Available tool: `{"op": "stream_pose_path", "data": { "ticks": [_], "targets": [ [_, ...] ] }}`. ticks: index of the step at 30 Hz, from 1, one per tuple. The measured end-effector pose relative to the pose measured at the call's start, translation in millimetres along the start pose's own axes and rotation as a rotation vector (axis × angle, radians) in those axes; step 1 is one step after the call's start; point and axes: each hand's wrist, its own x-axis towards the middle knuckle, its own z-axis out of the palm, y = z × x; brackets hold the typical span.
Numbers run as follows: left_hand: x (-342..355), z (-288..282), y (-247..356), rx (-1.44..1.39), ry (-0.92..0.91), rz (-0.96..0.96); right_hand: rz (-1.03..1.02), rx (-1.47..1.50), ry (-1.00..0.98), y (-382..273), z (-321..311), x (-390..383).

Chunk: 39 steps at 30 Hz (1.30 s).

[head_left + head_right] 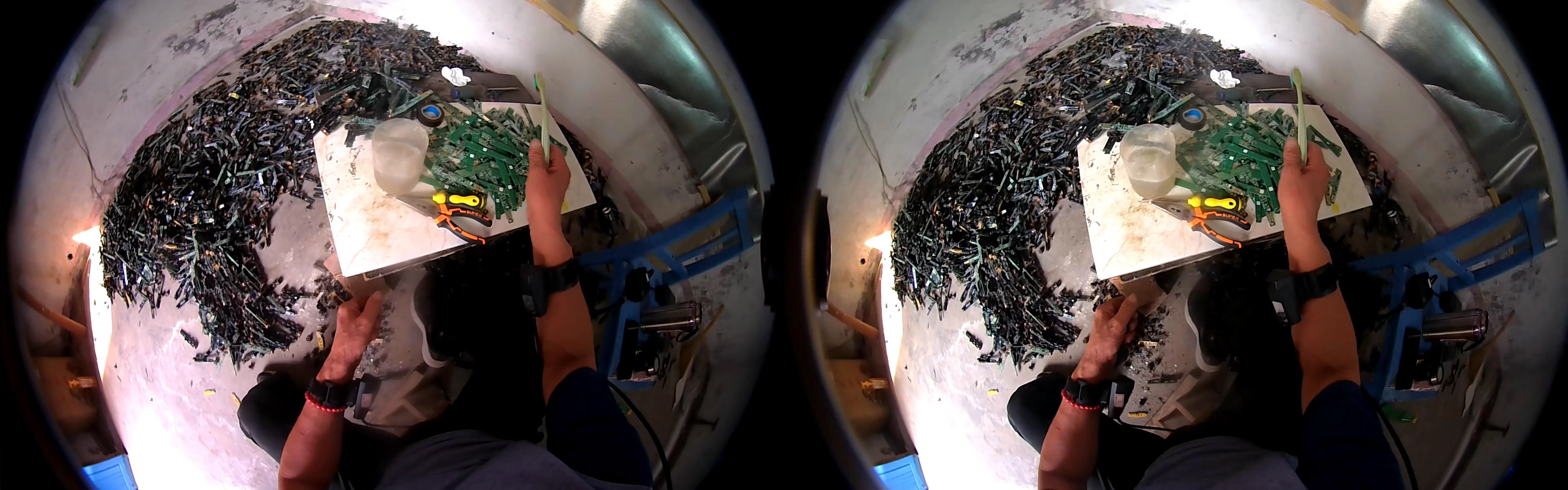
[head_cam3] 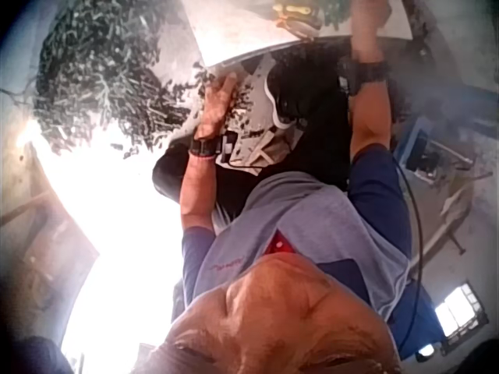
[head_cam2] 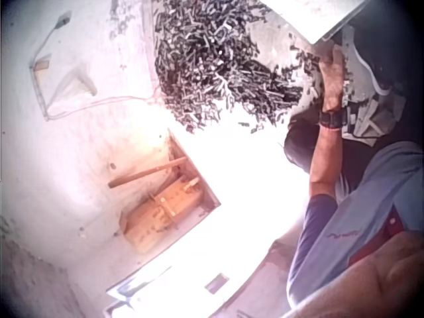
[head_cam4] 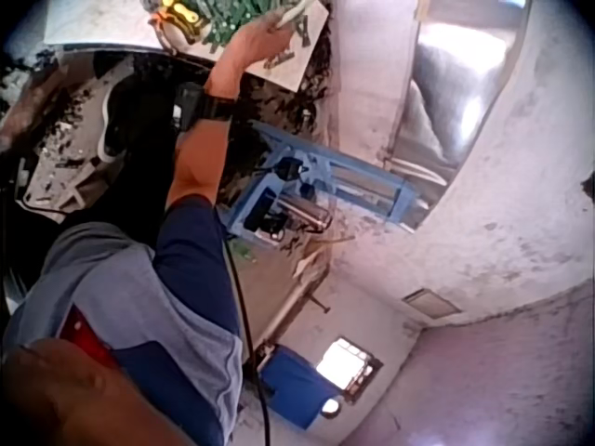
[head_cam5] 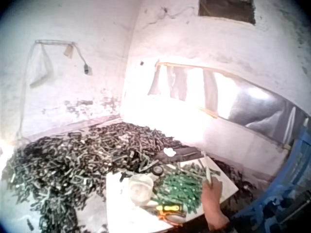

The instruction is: The person sits on the floor and strips green circuit boards using pliers and a screwdriver. They remove components and place the stripped pieces onto a nearby table.

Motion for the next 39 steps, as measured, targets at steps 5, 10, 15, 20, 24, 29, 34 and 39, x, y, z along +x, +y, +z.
{"op": "stream_pose_path", "data": {
  "ticks": [5, 10, 15, 20, 24, 29, 34, 39],
  "targets": [
    [5.0, -1.6, -13.5, 0.091, 0.015, 0.064, -0.068, 0.201, -0.338, -62.4, 31.8, -36.2],
    [9.6, -6.3, -24.5, 0.167, 0.025, 0.135, -0.261, 0.155, -0.507, -69.2, 60.0, -44.7],
    [6.0, -10.1, -17.7, 0.225, 0.038, 0.145, -0.257, 0.117, -0.559, -70.8, 67.3, -42.7],
    [3.5, -5.1, -10.7, 0.312, 0.066, 0.152, -0.251, 0.008, -0.6, -77.6, 74.4, -43.6],
    [0.1, -3.4, -3.4, 0.395, 0.078, 0.162, -0.325, 0.03, -0.461, -68.9, 88.9, -42.4],
    [-0.1, -8.1, -6.1, 0.457, 0.09, 0.169, -0.394, -0.012, -0.407, -67.1, 99.3, -35.2],
    [-2.9, -6.2, -5.9, 0.499, 0.104, 0.399, -0.368, 0.009, -0.416, -72.1, 102.1, -42.4],
    [-1.2, -8.7, -12.7, 0.601, 0.111, 0.479, -0.377, 0.038, -0.41, -73.8, 105.6, -45.5]
  ]
}}
